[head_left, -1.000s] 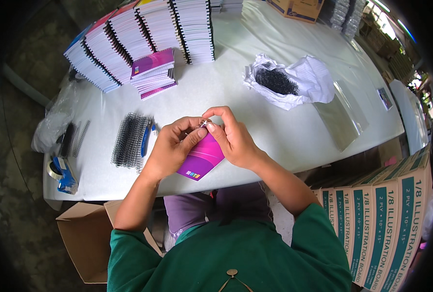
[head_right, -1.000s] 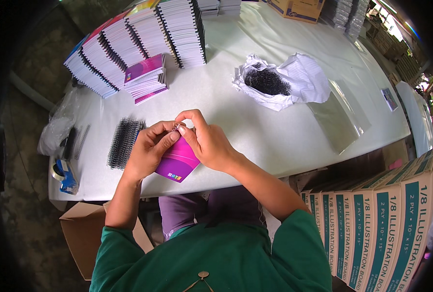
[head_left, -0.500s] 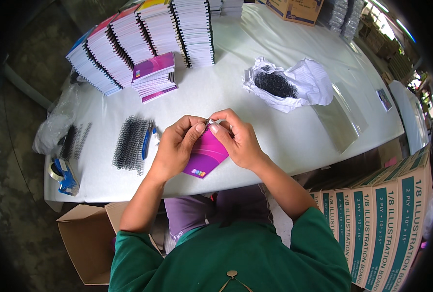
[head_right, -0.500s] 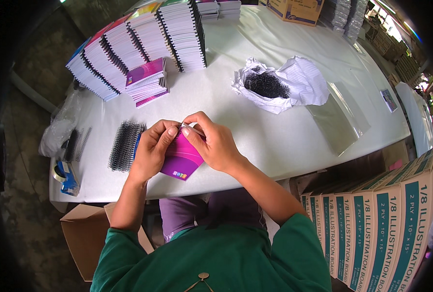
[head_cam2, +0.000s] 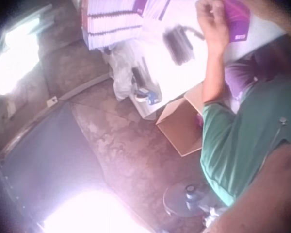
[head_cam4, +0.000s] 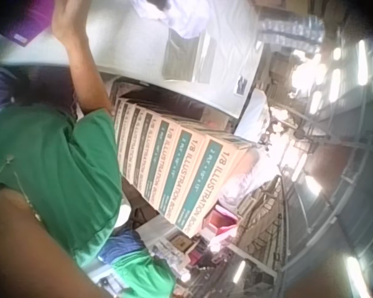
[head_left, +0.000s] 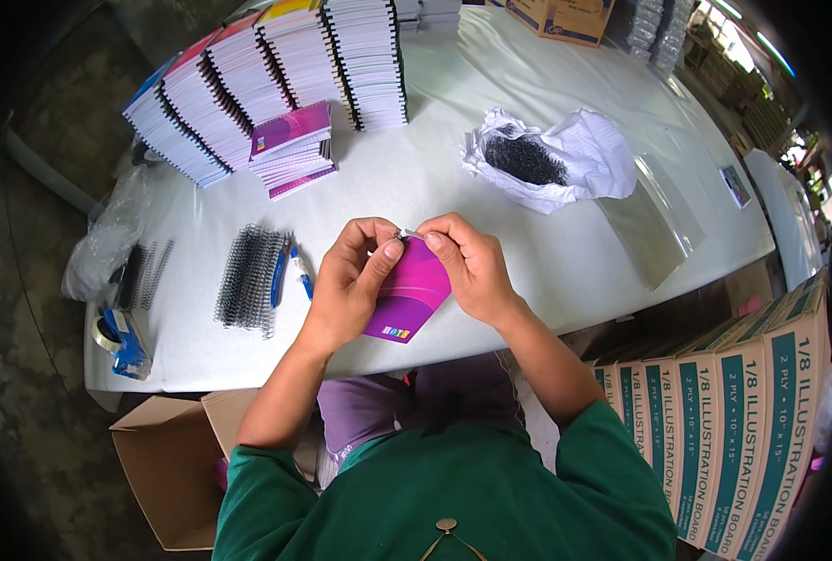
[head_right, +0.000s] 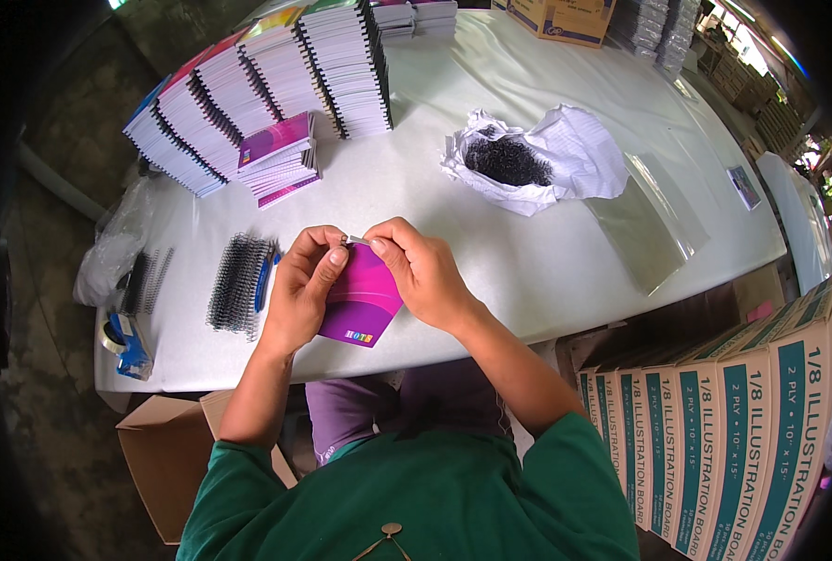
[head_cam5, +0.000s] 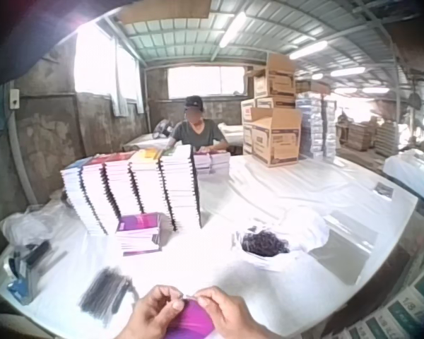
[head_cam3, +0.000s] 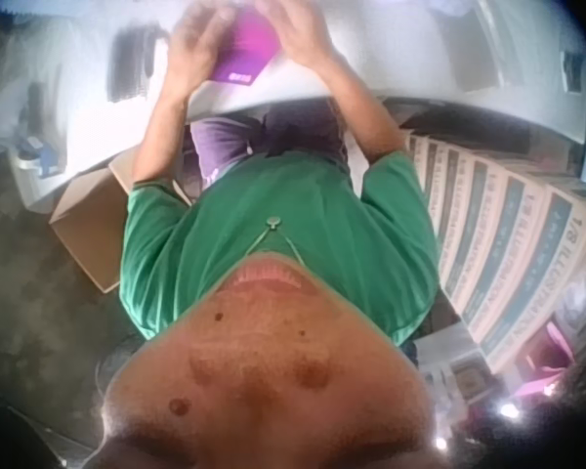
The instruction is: The person inserts a plastic spiral coil into the punched holes of a notebook, twists the coil through by hand, and folds the ends of the coil with a pair of pliers.
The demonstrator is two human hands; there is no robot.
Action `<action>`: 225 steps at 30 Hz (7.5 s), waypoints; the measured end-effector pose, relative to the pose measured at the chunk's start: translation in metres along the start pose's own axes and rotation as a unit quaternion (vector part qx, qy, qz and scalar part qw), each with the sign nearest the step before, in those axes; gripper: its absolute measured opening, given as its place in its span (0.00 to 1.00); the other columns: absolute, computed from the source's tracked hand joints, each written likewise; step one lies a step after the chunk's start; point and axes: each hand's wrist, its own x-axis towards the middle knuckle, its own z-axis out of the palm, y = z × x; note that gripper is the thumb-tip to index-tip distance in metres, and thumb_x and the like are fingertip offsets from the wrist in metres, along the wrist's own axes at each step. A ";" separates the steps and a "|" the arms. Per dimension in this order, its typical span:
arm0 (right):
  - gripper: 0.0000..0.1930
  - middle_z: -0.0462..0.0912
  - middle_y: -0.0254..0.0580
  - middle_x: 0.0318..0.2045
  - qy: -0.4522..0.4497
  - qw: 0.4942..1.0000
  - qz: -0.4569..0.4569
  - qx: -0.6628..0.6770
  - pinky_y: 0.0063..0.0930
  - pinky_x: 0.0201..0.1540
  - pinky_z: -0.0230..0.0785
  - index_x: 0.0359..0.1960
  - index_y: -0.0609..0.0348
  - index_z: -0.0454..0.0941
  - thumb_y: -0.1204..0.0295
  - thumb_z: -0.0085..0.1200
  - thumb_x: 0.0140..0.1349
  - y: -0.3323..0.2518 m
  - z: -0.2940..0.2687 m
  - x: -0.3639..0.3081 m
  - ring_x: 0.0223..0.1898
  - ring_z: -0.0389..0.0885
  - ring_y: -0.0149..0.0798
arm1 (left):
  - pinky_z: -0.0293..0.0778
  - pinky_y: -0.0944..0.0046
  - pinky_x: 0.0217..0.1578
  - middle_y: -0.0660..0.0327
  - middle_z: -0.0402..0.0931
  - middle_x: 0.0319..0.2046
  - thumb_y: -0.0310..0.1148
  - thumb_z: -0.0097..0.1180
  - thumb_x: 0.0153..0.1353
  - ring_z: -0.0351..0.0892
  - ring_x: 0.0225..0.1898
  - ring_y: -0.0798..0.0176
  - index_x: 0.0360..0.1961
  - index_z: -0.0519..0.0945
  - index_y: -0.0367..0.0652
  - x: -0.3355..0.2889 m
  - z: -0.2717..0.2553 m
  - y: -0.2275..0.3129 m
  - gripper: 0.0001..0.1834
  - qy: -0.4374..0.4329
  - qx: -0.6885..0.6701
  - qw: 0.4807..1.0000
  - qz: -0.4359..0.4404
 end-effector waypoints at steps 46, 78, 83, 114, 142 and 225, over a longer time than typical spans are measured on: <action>0.23 0.65 0.56 0.58 -0.017 0.626 0.366 0.688 0.50 0.62 0.54 0.58 0.61 0.64 0.65 0.48 0.64 0.056 -0.019 -0.045 0.63 0.59 0.50 | 0.72 0.60 0.30 0.60 0.79 0.32 0.21 0.48 0.47 0.77 0.28 0.58 0.43 0.78 0.45 0.061 -0.073 -0.049 0.20 -0.016 0.639 0.719 0.274; 0.16 0.81 0.39 0.44 -0.131 0.970 0.141 0.150 0.20 0.47 0.68 0.52 0.62 0.73 0.78 0.51 0.61 0.055 0.039 -0.047 0.43 0.76 0.26 | 0.66 0.66 0.36 0.60 0.68 0.26 0.50 0.40 0.67 0.67 0.28 0.67 0.57 0.65 0.40 -0.048 -0.087 -0.027 0.27 -0.062 0.278 0.948 -0.143; 0.16 0.81 0.40 0.44 -0.101 0.978 0.118 0.137 0.20 0.46 0.69 0.51 0.61 0.74 0.78 0.50 0.61 0.058 0.040 -0.045 0.42 0.77 0.26 | 0.60 0.73 0.25 0.67 0.64 0.19 0.44 0.45 0.67 0.59 0.23 0.75 0.29 0.71 0.36 -0.038 -0.097 -0.032 0.19 -0.047 0.290 0.946 -0.137; 0.19 0.81 0.48 0.42 -0.062 0.996 0.028 0.052 0.27 0.41 0.73 0.49 0.59 0.76 0.84 0.52 0.54 0.031 0.056 -0.073 0.39 0.82 0.44 | 0.26 0.34 0.61 0.38 0.45 0.65 0.71 0.44 0.46 0.43 0.66 0.35 0.63 0.55 0.32 -0.073 -0.069 -0.069 0.56 -0.060 0.692 0.704 0.146; 0.28 0.78 0.48 0.46 -0.090 0.994 -0.042 0.052 0.36 0.40 0.74 0.55 0.62 0.69 0.86 0.52 0.47 0.023 0.070 -0.092 0.38 0.81 0.47 | 0.61 0.30 0.40 0.35 0.61 0.52 0.70 0.47 0.48 0.66 0.46 0.35 0.60 0.61 0.38 -0.129 -0.046 -0.087 0.50 -0.140 0.609 0.740 0.249; 0.10 0.81 0.53 0.30 -0.073 0.968 0.186 0.151 0.30 0.34 0.69 0.40 0.65 0.77 0.74 0.54 0.57 0.050 0.070 -0.048 0.27 0.77 0.42 | 0.67 0.60 0.19 0.57 0.73 0.17 0.37 0.56 0.58 0.73 0.17 0.55 0.19 0.76 0.40 0.015 -0.010 -0.028 0.15 -0.028 0.512 0.839 0.180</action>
